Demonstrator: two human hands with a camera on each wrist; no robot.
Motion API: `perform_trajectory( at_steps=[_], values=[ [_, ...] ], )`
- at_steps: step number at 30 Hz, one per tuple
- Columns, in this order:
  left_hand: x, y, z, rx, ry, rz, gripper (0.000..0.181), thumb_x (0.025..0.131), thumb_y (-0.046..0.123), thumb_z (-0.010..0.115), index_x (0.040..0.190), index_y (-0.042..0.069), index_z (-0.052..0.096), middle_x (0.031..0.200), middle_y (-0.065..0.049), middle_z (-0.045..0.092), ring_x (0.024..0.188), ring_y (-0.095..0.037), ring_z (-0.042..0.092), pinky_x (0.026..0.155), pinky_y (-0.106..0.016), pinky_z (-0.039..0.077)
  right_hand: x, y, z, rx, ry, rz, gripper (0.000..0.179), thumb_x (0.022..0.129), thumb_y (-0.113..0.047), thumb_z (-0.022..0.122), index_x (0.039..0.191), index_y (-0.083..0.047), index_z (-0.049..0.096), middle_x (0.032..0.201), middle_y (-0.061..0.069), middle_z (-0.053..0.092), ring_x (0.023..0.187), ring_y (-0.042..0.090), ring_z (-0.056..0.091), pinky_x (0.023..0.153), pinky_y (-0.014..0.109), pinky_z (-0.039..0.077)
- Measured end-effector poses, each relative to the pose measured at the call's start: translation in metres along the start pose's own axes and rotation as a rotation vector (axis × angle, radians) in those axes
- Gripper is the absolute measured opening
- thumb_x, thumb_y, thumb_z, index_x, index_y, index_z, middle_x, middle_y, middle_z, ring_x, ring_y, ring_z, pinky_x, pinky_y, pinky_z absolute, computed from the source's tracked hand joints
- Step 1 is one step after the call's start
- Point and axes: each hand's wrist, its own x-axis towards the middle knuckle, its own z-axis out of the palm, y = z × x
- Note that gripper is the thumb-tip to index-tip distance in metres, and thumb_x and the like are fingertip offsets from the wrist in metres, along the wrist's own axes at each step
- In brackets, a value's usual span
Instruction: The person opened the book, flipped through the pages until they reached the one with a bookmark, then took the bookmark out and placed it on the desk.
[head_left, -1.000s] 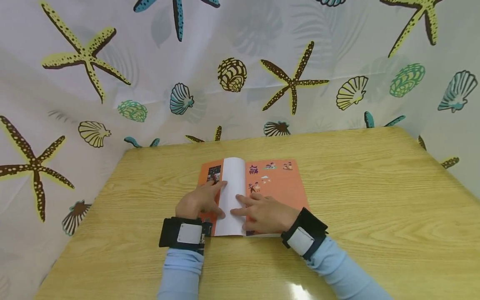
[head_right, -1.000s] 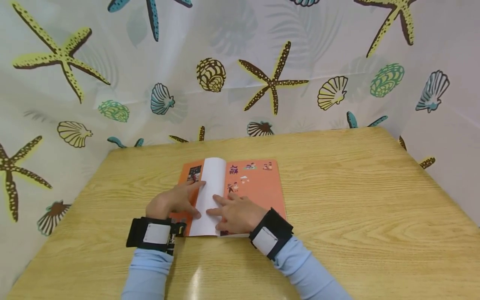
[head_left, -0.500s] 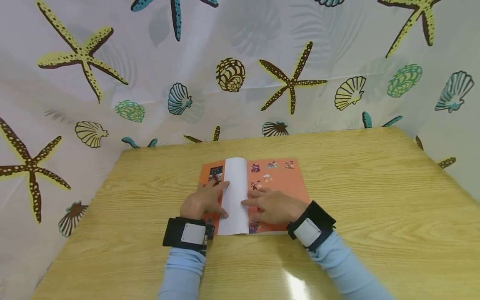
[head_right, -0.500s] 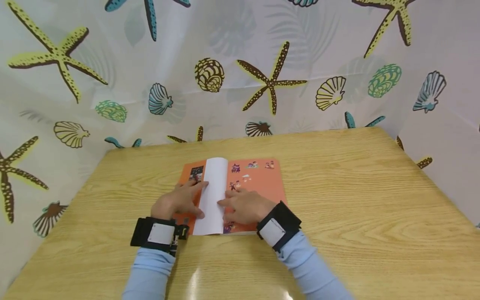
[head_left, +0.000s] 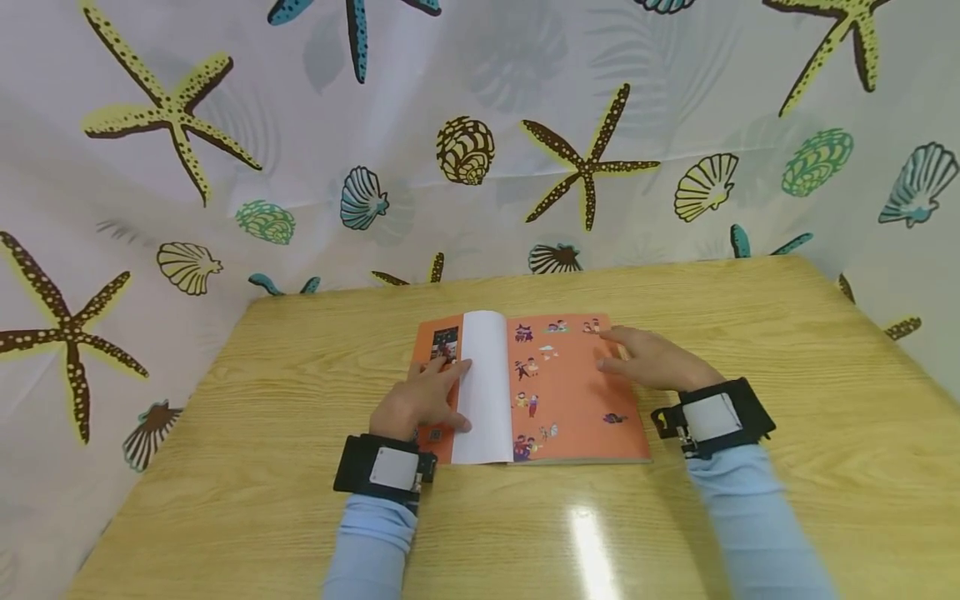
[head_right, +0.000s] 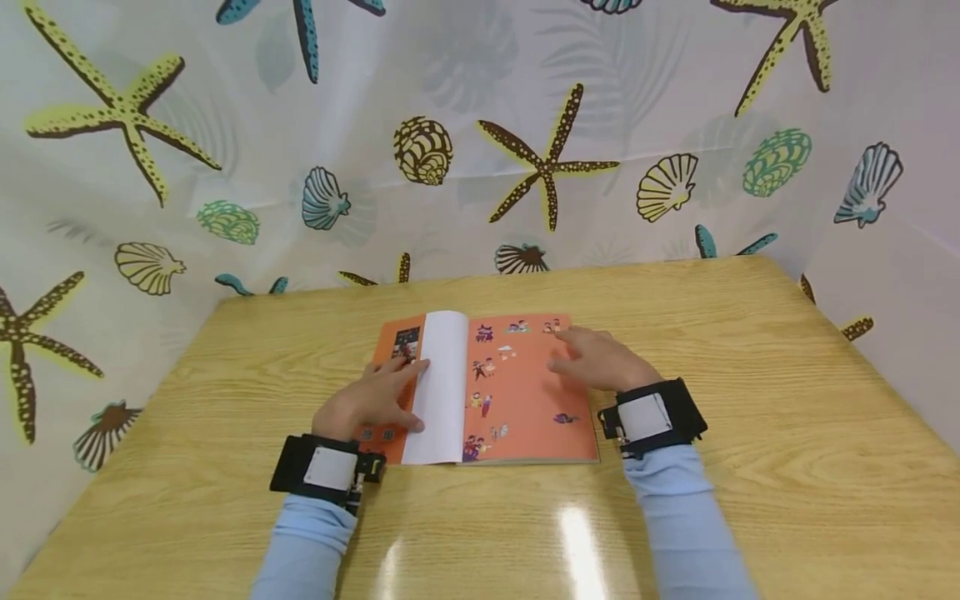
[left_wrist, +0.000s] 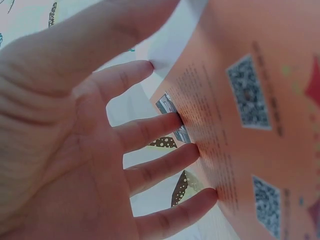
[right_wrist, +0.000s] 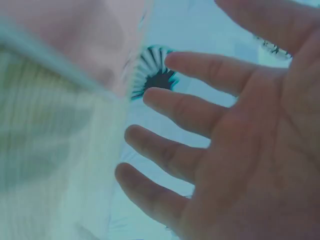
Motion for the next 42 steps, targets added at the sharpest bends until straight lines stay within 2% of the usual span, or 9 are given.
perform_trajectory(
  at_steps=[6, 9, 13, 21, 25, 28, 34, 39, 42],
  values=[
    [-0.001, -0.001, 0.001, 0.002, 0.008, -0.005, 0.090, 0.083, 0.028, 0.086, 0.159, 0.023, 0.038, 0.164, -0.017, 0.026, 0.148, -0.046, 0.020, 0.110, -0.068, 0.030, 0.002, 0.014, -0.002, -0.058, 0.062, 0.094, 0.055, 0.103, -0.021, 0.059, 0.136, 0.021, 0.046, 0.139, 0.042, 0.047, 0.128, 0.055, 0.047, 0.101, 0.063, 0.043],
    [-0.001, 0.000, 0.000, -0.005, 0.013, -0.008, 0.090, 0.082, 0.028, 0.087, 0.158, 0.023, 0.038, 0.164, -0.017, 0.026, 0.147, -0.046, 0.021, 0.110, -0.067, 0.031, 0.005, 0.016, -0.001, -0.086, 0.057, 0.154, 0.055, 0.101, -0.022, 0.060, 0.130, 0.024, 0.050, 0.128, 0.041, 0.056, 0.102, 0.044, 0.061, 0.084, 0.050, 0.053],
    [-0.002, 0.001, 0.000, -0.002, 0.016, -0.009, 0.090, 0.082, 0.028, 0.087, 0.158, 0.023, 0.039, 0.164, -0.017, 0.027, 0.147, -0.046, 0.022, 0.107, -0.066, 0.036, 0.007, 0.018, 0.001, -0.092, 0.034, 0.209, 0.053, 0.100, -0.023, 0.060, 0.121, 0.025, 0.054, 0.105, 0.033, 0.064, 0.075, 0.028, 0.055, 0.062, 0.034, 0.042],
    [-0.002, 0.001, -0.001, 0.010, 0.012, -0.006, 0.091, 0.082, 0.029, 0.087, 0.159, 0.023, 0.038, 0.164, -0.017, 0.026, 0.147, -0.046, 0.022, 0.106, -0.064, 0.039, 0.008, 0.019, 0.003, -0.072, 0.024, 0.200, 0.050, 0.101, -0.023, 0.060, 0.119, 0.024, 0.056, 0.094, 0.023, 0.063, 0.070, 0.024, 0.051, 0.060, 0.031, 0.037],
    [-0.001, 0.001, -0.001, 0.009, 0.011, 0.003, 0.091, 0.082, 0.029, 0.087, 0.158, 0.023, 0.038, 0.164, -0.018, 0.026, 0.147, -0.046, 0.022, 0.105, -0.064, 0.041, 0.009, 0.020, 0.006, -0.048, 0.021, 0.171, 0.035, 0.100, -0.021, 0.061, 0.091, 0.012, 0.063, 0.065, 0.005, 0.047, 0.055, 0.014, 0.038, 0.054, 0.028, 0.028],
    [-0.001, 0.000, -0.001, 0.006, 0.009, 0.009, 0.091, 0.082, 0.029, 0.087, 0.158, 0.023, 0.038, 0.164, -0.018, 0.026, 0.147, -0.047, 0.022, 0.104, -0.064, 0.041, 0.010, 0.021, 0.008, -0.042, 0.012, 0.170, 0.032, 0.099, -0.021, 0.061, 0.075, 0.000, 0.058, 0.059, -0.002, 0.034, 0.051, 0.011, 0.032, 0.052, 0.026, 0.025],
    [-0.003, 0.000, -0.003, 0.006, 0.001, 0.016, 0.091, 0.083, 0.029, 0.087, 0.159, 0.022, 0.037, 0.164, -0.019, 0.026, 0.147, -0.048, 0.021, 0.106, -0.065, 0.040, 0.011, 0.021, 0.009, -0.057, 0.004, 0.142, 0.032, 0.097, -0.021, 0.062, 0.093, 0.011, 0.064, 0.073, 0.006, 0.053, 0.062, 0.017, 0.044, 0.056, 0.028, 0.033],
    [-0.004, 0.001, -0.003, 0.008, 0.000, 0.018, 0.091, 0.083, 0.028, 0.086, 0.159, 0.021, 0.037, 0.164, -0.020, 0.025, 0.148, -0.049, 0.020, 0.106, -0.065, 0.038, 0.011, 0.016, 0.006, -0.072, 0.030, 0.150, 0.034, 0.098, -0.021, 0.062, 0.098, 0.014, 0.064, 0.068, 0.006, 0.056, 0.059, 0.016, 0.047, 0.056, 0.030, 0.036],
    [-0.003, 0.001, -0.003, 0.005, 0.000, 0.012, 0.090, 0.083, 0.027, 0.086, 0.159, 0.021, 0.037, 0.164, -0.019, 0.026, 0.148, -0.048, 0.021, 0.107, -0.064, 0.038, 0.009, 0.011, 0.005, -0.058, 0.102, 0.170, 0.039, 0.098, -0.019, 0.063, 0.109, 0.018, 0.061, 0.085, 0.021, 0.067, 0.070, 0.026, 0.058, 0.064, 0.038, 0.049]
  ],
)
